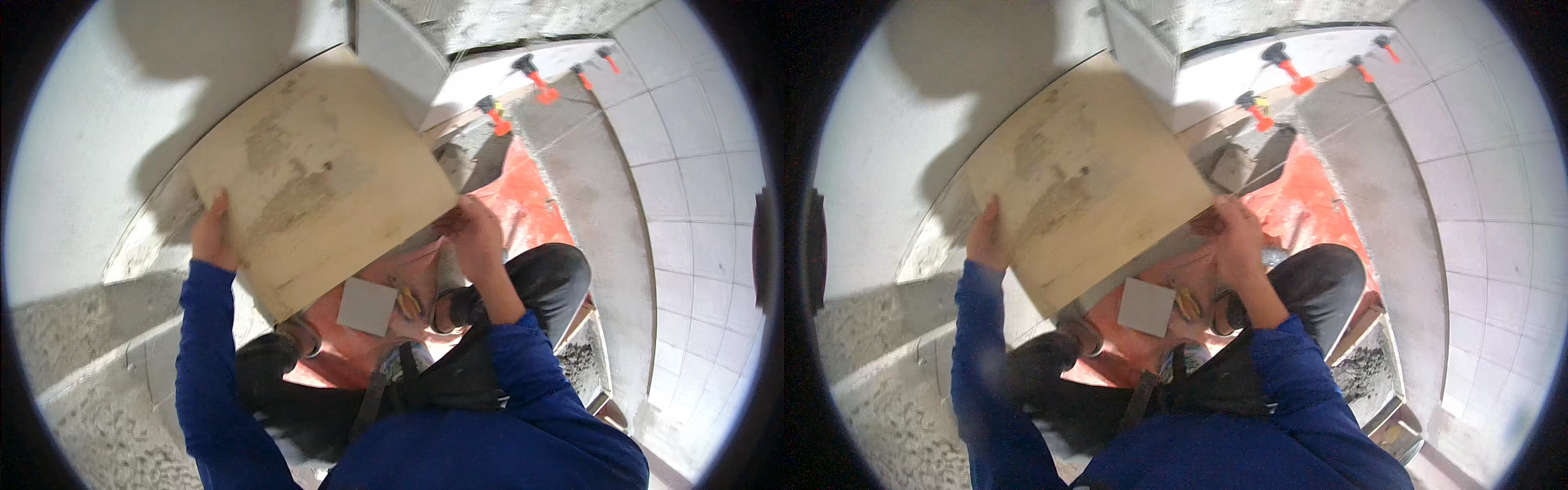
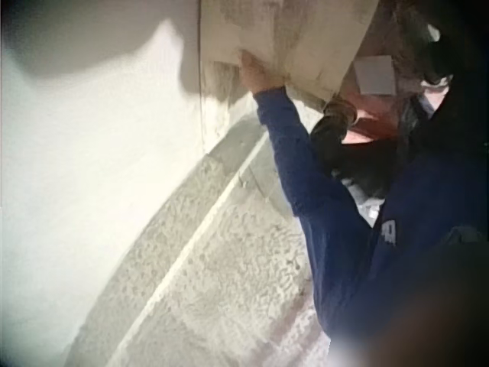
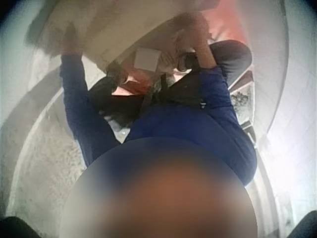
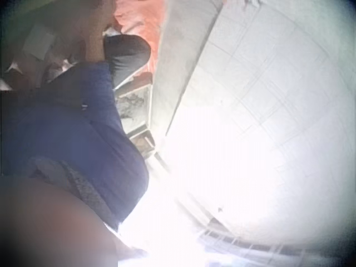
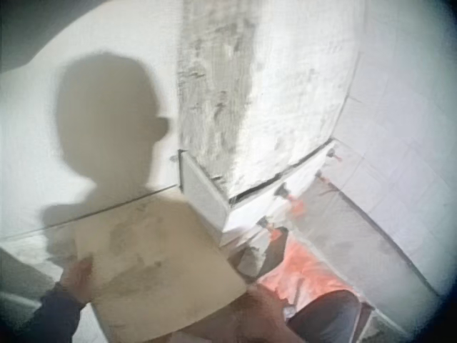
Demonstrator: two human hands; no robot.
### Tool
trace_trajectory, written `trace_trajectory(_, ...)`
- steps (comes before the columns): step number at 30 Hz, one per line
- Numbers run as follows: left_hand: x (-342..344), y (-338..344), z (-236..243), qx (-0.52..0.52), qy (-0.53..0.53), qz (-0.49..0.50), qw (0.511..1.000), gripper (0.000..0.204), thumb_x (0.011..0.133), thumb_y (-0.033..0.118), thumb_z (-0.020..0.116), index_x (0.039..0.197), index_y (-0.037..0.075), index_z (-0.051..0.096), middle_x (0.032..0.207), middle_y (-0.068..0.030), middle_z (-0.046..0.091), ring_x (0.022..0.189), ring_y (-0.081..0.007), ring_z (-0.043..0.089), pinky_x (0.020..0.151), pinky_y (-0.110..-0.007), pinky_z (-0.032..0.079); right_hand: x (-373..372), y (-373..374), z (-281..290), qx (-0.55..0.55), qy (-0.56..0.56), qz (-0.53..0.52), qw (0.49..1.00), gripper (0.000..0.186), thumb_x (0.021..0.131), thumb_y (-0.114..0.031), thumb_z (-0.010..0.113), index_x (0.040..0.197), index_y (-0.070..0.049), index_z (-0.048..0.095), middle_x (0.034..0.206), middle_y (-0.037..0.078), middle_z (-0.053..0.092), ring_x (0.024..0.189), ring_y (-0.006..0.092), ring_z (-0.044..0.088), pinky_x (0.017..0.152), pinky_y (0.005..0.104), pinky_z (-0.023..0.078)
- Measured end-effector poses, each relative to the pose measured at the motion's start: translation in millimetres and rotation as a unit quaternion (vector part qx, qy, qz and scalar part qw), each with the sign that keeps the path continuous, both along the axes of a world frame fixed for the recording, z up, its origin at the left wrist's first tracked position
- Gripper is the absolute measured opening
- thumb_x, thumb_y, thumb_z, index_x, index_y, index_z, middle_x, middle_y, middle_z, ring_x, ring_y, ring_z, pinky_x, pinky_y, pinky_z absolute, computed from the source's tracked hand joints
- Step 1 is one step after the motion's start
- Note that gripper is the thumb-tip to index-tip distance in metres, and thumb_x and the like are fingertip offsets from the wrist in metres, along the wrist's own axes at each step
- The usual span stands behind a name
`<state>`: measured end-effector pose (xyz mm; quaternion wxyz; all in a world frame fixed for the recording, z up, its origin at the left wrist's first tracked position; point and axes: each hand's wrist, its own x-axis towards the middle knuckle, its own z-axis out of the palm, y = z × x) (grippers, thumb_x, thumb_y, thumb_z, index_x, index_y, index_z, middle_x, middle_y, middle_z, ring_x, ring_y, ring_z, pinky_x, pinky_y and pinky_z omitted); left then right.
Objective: The person kneels on the floor and uses a wooden template to measure and align a white tile against a partially tiled wall. They repeatedly position the tile and template, then use a hammer to tap the tile into place.
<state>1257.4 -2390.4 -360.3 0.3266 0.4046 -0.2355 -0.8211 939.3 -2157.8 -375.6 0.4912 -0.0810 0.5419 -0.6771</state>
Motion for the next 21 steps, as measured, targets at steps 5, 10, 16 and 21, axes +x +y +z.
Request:
trace_trajectory(5,1,-2,0,0.005,-0.097,0.046,0.994,0.045,0.096,0.029,0.056,0.131,0.001,0.046,0.125,-0.0135,0.058,0.112,-0.0288,0.058,0.097,-0.046,0.048,3,-2,5,-0.009,0.003,-0.023,1.0,0.026,0.095,-0.024,0.051,0.099,0.0,0.06,0.089,0.011,0.066,0.081,0.0221,0.064,0.076,0.0364,0.051)
trace_trajectory(10,0,-6,2,-0.001,-0.092,0.039,0.995,0.048,0.096,0.033,0.056,0.131,0.001,0.046,0.124,-0.0147,0.058,0.111,-0.0296,0.058,0.095,-0.047,0.049,4,-3,5,-0.039,-0.002,-0.035,0.999,0.019,0.096,-0.018,0.054,0.099,0.0,0.06,0.088,0.011,0.066,0.077,0.0198,0.065,0.074,0.0334,0.053)
trace_trajectory(16,-2,-9,2,-0.001,-0.08,0.037,0.996,0.048,0.096,0.034,0.056,0.131,0.001,0.046,0.125,-0.0156,0.058,0.113,-0.0302,0.058,0.097,-0.047,0.048,2,-2,-3,-0.056,-0.004,-0.026,0.998,0.017,0.095,-0.018,0.059,0.099,-0.001,0.061,0.09,0.009,0.067,0.081,0.0195,0.066,0.074,0.0332,0.053)
trace_trajectory(21,-2,-5,-1,-0.001,-0.064,0.027,0.998,0.049,0.096,0.034,0.056,0.131,0.002,0.046,0.126,-0.0156,0.058,0.113,-0.0295,0.058,0.097,-0.047,0.048,1,-2,-1,-0.055,-0.019,-0.039,0.998,0.019,0.095,-0.019,0.059,0.099,-0.001,0.061,0.09,0.008,0.067,0.08,0.019,0.065,0.074,0.034,0.052)
